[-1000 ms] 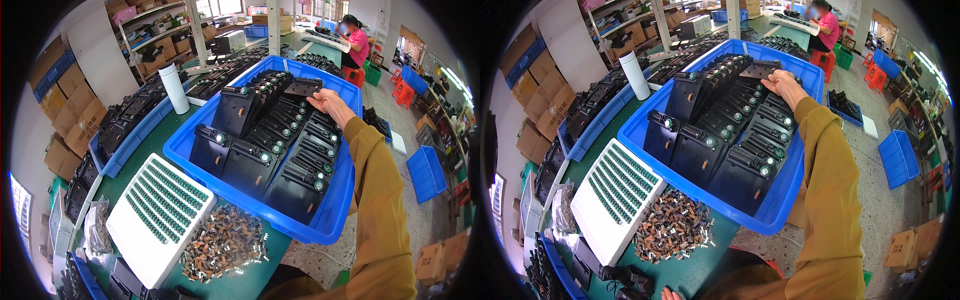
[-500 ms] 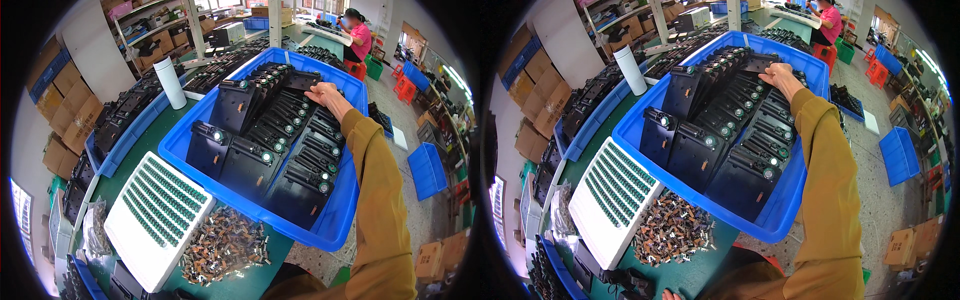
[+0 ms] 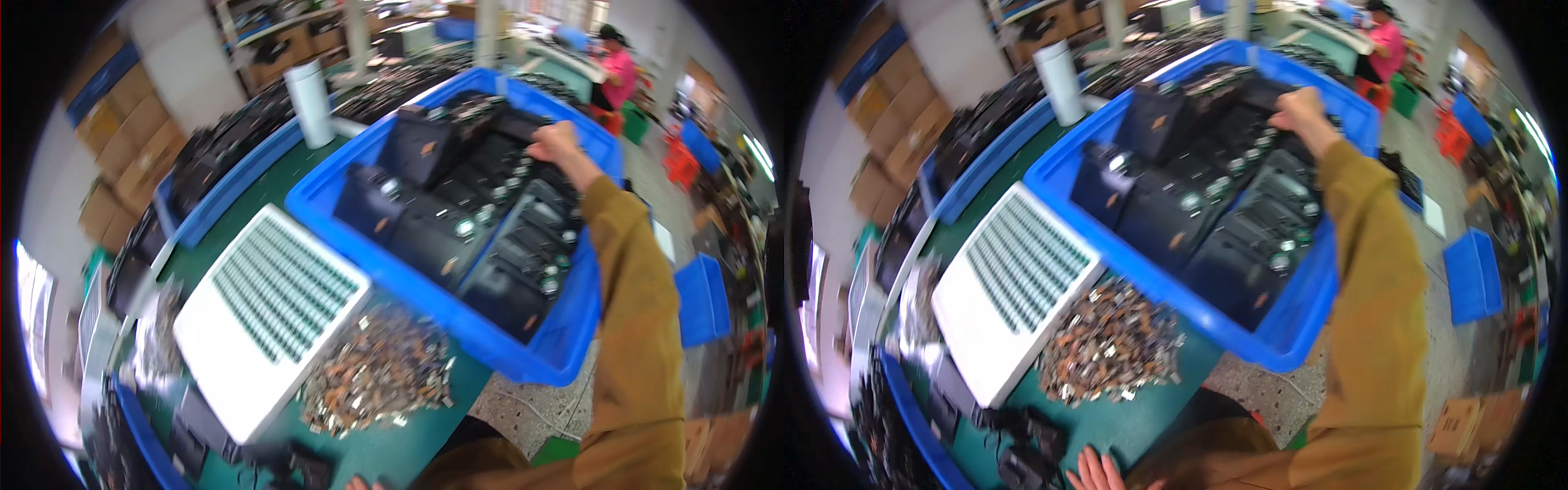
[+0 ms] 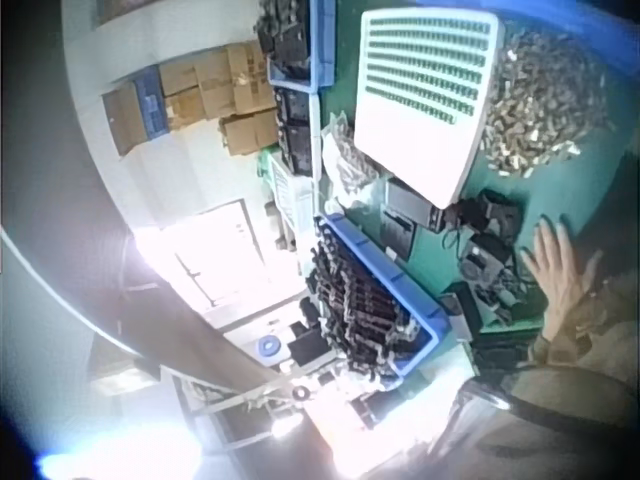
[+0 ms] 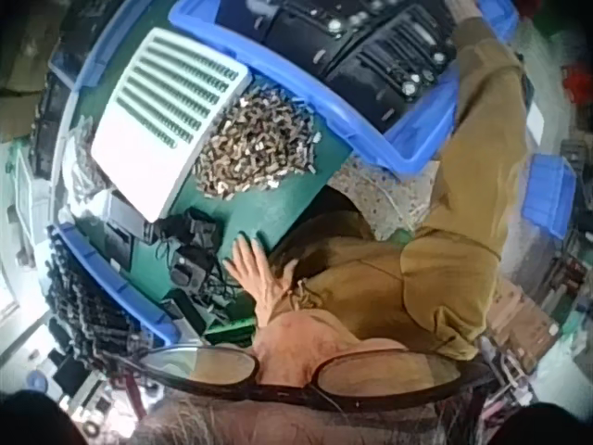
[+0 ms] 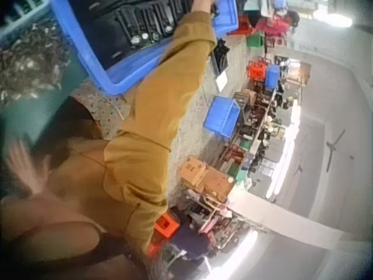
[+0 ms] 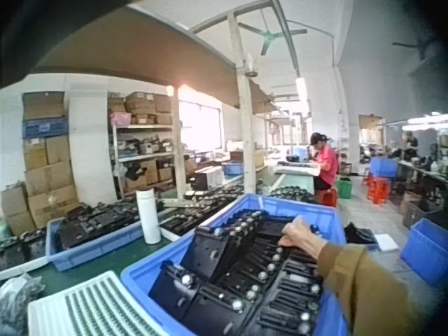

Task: The person assembles electronic device housings by hand, inserting small green components into them, then organizing the assembled housings into a storage tray.

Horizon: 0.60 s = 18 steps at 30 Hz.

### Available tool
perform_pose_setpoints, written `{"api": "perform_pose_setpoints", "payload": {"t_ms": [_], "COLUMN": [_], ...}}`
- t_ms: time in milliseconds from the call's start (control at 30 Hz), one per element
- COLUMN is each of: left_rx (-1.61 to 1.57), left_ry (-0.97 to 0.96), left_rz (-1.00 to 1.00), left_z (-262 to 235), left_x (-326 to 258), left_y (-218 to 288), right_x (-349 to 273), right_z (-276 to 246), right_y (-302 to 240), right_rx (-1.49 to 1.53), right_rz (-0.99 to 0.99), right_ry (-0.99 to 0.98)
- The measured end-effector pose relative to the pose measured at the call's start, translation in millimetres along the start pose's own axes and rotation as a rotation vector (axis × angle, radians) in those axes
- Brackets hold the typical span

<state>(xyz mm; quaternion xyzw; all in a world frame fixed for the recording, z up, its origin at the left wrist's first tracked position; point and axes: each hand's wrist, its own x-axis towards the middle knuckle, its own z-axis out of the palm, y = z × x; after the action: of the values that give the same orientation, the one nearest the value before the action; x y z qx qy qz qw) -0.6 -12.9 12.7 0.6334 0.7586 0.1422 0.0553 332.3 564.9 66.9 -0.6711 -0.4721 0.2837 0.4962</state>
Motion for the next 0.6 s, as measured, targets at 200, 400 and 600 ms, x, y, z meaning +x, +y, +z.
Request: {"api": "perform_pose_setpoints", "payload": {"t_ms": [200, 400, 600], "left_rx": [0.051, -0.018, -0.131], "left_ry": [-0.068, -0.031, 0.071], "left_rz": [0.037, -0.002, 0.043], "left_z": [-1.7, -4.1, 1.8], "left_x": [9.1, 10.0, -1.9], "left_y": [2.8, -1.8, -12.5], "right_x": [24.5, -206.2, -384.3], "right_z": [-61.1, 36.9, 96.3], "right_y": [-46.1, -160.9, -211.3], "right_rx": [0.077, -0.204, -0.137], "right_rz": [-0.214, -0.472, -0.523], "right_ry": [-0.317, -0.624, -1.229]}}
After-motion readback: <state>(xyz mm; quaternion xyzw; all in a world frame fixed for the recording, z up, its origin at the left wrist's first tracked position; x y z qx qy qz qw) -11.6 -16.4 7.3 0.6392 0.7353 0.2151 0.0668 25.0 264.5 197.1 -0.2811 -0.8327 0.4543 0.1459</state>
